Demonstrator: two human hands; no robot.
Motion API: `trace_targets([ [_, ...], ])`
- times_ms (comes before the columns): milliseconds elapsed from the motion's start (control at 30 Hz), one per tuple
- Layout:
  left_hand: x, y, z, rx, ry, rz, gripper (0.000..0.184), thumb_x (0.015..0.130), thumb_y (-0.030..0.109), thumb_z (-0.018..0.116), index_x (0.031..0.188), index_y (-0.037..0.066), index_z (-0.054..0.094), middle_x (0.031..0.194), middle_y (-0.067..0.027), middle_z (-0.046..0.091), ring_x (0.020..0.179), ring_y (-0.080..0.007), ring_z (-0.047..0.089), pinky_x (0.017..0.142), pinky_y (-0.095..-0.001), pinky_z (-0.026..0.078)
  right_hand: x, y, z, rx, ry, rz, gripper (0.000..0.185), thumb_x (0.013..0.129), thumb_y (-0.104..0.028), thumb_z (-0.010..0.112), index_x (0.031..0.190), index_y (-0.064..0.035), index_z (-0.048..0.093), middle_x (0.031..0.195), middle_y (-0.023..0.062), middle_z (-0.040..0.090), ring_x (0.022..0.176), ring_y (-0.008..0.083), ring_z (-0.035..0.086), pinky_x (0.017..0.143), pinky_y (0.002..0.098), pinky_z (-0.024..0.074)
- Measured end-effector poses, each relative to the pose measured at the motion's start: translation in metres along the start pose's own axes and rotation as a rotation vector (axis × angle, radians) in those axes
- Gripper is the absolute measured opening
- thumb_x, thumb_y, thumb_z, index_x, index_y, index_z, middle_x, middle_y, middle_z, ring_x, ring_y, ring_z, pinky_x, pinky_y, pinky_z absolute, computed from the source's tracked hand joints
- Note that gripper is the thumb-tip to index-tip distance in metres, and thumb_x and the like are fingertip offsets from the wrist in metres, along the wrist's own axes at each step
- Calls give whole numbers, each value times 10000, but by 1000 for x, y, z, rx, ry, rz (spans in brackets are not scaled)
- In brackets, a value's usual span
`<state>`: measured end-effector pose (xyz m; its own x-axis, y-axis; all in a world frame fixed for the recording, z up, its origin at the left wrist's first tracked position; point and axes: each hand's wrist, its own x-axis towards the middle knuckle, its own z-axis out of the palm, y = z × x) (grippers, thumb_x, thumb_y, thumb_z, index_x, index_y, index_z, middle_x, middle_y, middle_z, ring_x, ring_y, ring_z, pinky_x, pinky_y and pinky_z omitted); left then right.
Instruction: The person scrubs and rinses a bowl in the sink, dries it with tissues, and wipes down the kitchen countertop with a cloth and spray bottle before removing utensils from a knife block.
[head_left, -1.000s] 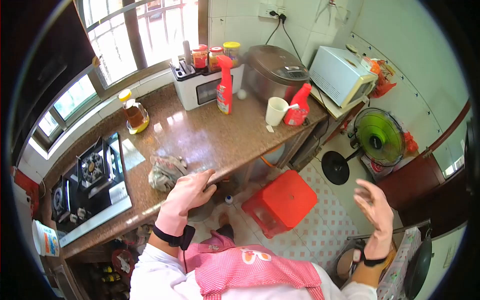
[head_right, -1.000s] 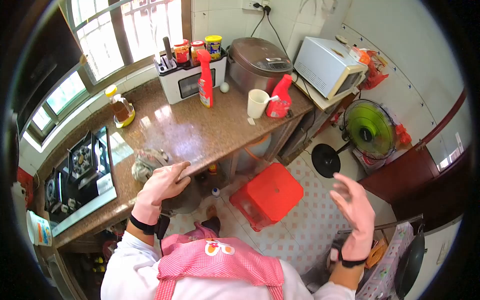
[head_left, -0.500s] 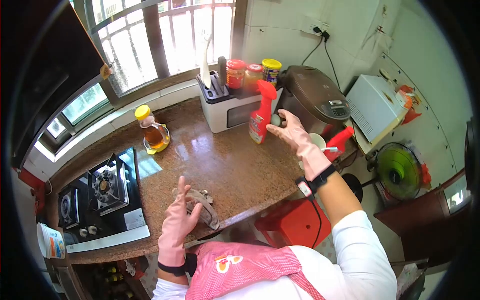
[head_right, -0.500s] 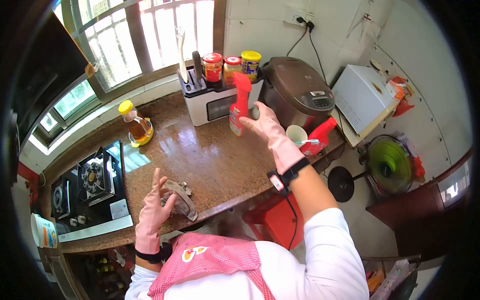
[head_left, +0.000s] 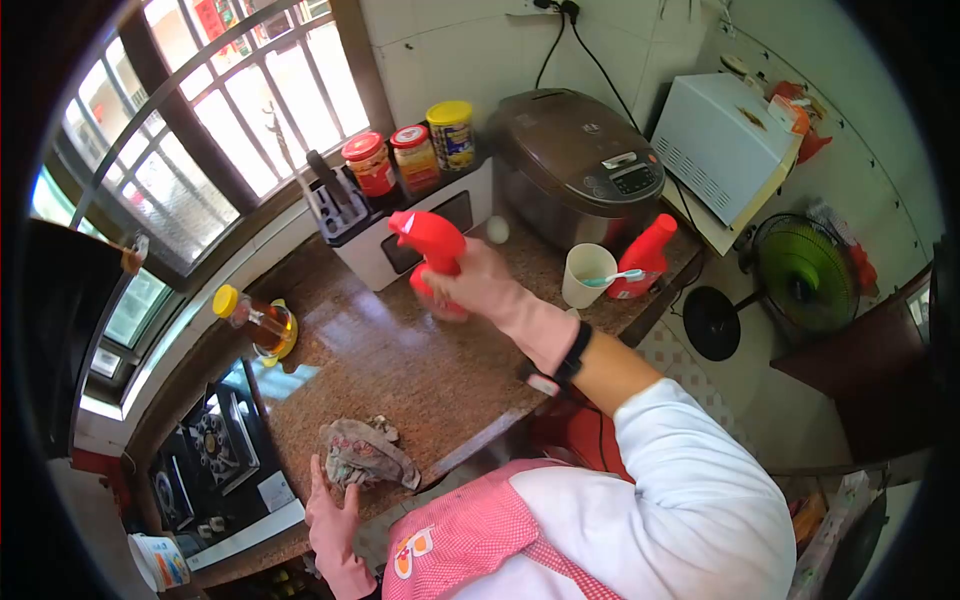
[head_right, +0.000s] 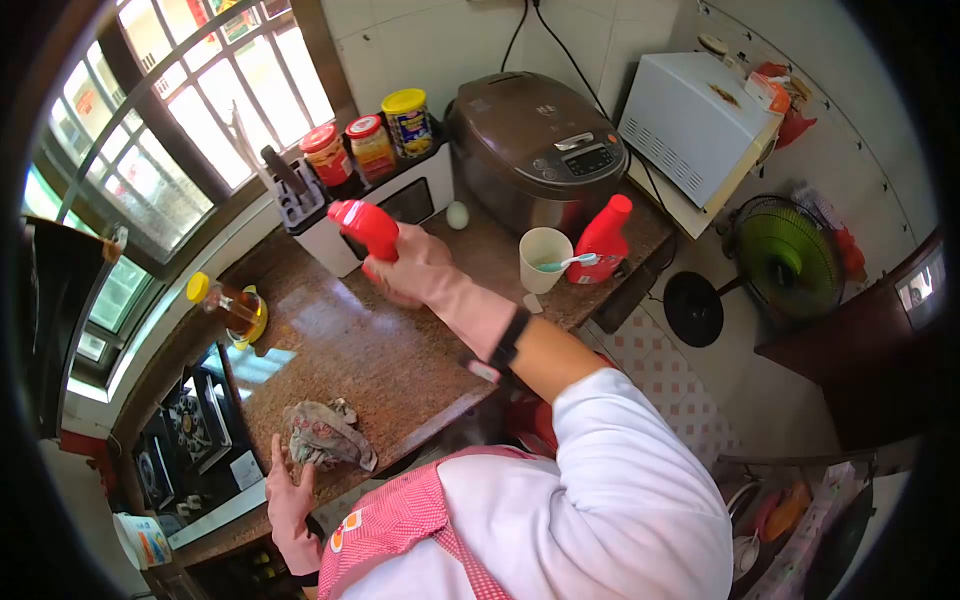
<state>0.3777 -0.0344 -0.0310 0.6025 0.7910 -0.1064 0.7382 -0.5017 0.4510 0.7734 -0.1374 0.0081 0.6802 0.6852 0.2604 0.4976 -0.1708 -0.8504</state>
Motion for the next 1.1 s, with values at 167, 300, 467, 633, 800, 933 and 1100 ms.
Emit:
trace_targets([
  [167, 16, 25, 8, 77, -101, -100, 859, 797, 194, 709, 1504, 134, 225, 1260, -226, 580, 1126, -385, 578, 960, -416, 453, -65, -45, -124, 270, -216, -7, 288, 790, -201, 724, 1011, -27, 659, 970, 63, 679, 917, 127, 628, 828, 313, 491],
  [300, 35, 30, 22, 127, -126, -46, 890, 748, 177, 759, 1482, 107, 262, 1398, -214, 460, 1251, -375, 483, 1018, -391, 422, -119, -68, -216, 373, 63, 107, 445, 702, -175, 745, 1087, 0, 607, 958, 107, 670, 943, 214, 635, 867, 346, 491],
  [467, 55, 24, 29, 11, -155, -90, 968, 632, 46, 828, 1452, 63, 314, 1409, -191, 449, 1276, -348, 467, 1044, -370, 403, -159, -39, -301, -132, 528, 269, 390, 748, -209, 723, 1052, 7, 609, 968, 110, 673, 931, 211, 630, 862, 347, 484],
  [633, 67, 38, 30, 112, -187, -80, 979, 623, 63, 831, 1451, 56, 309, 1404, -191, 449, 1257, -350, 484, 1032, -369, 421, -115, 60, -349, -689, 650, 605, 279, 800, -142, 708, 1040, -23, 631, 925, 71, 672, 861, 179, 617, 789, 338, 470],
  [800, 69, 50, 30, 197, -197, -92, 968, 634, 97, 826, 1452, 73, 309, 1392, -191, 454, 1239, -353, 495, 1012, -380, 440, -80, 185, -371, -259, 749, 561, 288, 825, -187, 723, 1018, 3, 621, 919, 96, 669, 842, 204, 608, 781, 361, 469],
  [933, 66, 45, 32, 194, -185, -102, 957, 646, 138, 822, 1454, 90, 311, 1406, -202, 433, 1237, -362, 494, 1008, -396, 441, -56, 221, -369, -71, 769, 447, 314, 837, -178, 718, 1052, 9, 586, 952, 100, 645, 849, 202, 597, 786, 362, 467],
  [1100, 64, 40, 35, 229, -160, -114, 973, 646, 196, 822, 1461, 94, 300, 1418, -215, 423, 1231, -370, 501, 1001, -397, 447, -42, 203, -357, -230, 718, 500, 324, 840, -180, 712, 1069, 4, 574, 969, 87, 635, 880, 195, 584, 816, 353, 451],
])
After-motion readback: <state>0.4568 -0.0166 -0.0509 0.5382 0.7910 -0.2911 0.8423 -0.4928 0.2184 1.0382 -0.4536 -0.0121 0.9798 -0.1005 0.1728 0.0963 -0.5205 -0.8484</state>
